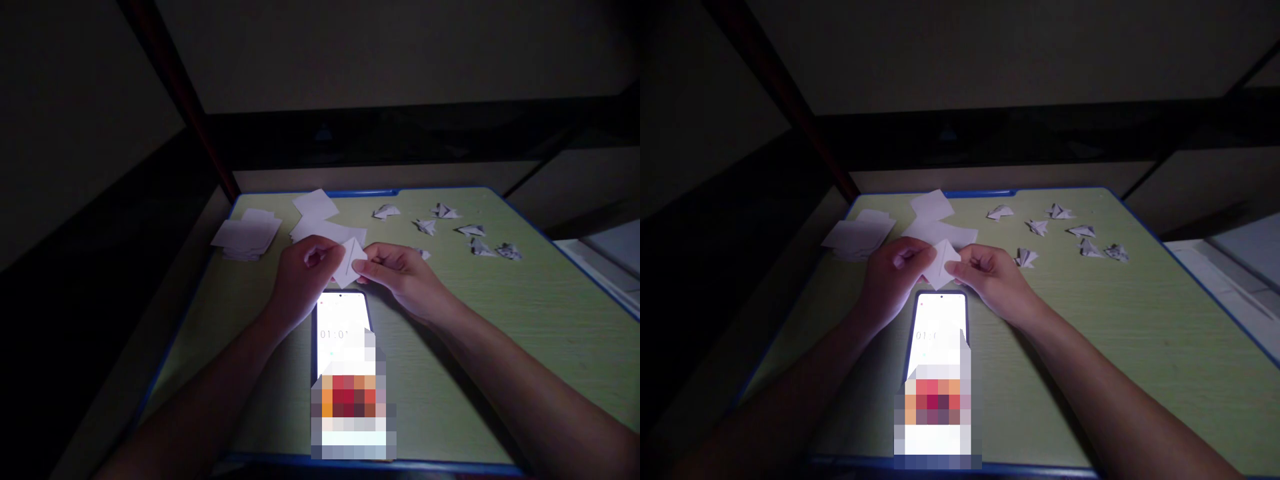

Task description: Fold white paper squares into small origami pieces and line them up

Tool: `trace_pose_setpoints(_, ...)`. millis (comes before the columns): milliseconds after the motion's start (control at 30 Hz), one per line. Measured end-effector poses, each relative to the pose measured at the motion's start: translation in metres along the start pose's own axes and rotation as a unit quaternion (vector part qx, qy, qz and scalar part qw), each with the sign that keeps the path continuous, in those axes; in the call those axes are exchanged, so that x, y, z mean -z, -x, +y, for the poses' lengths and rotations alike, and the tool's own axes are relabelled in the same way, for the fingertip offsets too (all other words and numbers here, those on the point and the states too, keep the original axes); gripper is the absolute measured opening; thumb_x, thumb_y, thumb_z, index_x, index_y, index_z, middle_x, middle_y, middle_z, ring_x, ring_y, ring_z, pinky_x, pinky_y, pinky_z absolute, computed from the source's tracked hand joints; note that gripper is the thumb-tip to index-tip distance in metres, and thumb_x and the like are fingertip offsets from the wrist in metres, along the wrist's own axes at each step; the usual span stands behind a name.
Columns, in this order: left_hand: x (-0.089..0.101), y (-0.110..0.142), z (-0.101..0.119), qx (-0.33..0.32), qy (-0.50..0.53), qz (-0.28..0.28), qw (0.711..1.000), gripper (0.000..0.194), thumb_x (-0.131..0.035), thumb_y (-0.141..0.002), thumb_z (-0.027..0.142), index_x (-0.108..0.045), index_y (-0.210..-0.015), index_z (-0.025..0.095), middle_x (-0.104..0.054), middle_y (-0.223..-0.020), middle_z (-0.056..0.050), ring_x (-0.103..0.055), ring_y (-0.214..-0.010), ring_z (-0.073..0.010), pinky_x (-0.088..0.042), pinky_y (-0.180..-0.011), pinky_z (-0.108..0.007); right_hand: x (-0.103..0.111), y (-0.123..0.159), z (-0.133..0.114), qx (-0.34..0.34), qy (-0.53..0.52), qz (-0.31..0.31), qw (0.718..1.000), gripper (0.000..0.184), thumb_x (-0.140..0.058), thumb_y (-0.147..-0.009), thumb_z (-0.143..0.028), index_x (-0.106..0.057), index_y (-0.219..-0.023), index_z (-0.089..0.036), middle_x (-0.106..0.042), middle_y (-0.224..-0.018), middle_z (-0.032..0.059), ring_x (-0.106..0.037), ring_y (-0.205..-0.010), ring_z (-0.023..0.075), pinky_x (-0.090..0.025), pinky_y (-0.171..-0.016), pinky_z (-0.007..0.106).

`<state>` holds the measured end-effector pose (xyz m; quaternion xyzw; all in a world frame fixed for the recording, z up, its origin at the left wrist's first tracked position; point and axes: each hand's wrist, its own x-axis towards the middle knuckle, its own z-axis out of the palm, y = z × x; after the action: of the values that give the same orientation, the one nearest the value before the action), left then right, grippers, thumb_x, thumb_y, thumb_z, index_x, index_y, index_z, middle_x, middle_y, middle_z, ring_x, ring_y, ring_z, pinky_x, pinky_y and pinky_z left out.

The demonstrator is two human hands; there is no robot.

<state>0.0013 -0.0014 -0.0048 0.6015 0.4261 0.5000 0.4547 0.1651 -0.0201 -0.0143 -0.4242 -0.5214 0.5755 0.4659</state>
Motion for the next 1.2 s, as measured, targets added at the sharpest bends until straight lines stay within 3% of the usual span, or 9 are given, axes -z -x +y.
trace_pose_setpoints(733, 0.0009, -0.0010, 0.0016, -0.015, 0.011, 0.008, 1.000, 0.010, -0.062, -0.072, 0.024, -0.059, -0.066, 0.017, -0.058, -0.056, 0.002, -0.055, -0.048, -0.0083, -0.046, -0.043, -0.018, -0.0002, 0.0004, -0.0012, -0.014, 0.014, -0.007, 1.000, 0.020, -0.071, -0.075, -0.033, -0.061, -0.069, -0.017, -0.059, -0.067, -0.0001, -0.049, -0.060, 0.0112, -0.036, -0.058, 0.027)
trace_pose_setpoints(1200, 0.0024, -0.0022, 0.0024, -0.021, 0.006, 0.025, 0.999, 0.010, -0.062, -0.071, 0.024, -0.059, -0.065, 0.018, -0.059, -0.058, 0.002, -0.054, -0.049, -0.0090, -0.044, -0.043, -0.019, -0.0043, 0.0014, -0.0079, -0.002, 0.050, -0.037, 0.998, 0.031, -0.070, -0.075, -0.045, -0.059, -0.070, -0.017, -0.057, -0.066, 0.0005, -0.050, -0.062, 0.0123, -0.038, -0.059, 0.028)
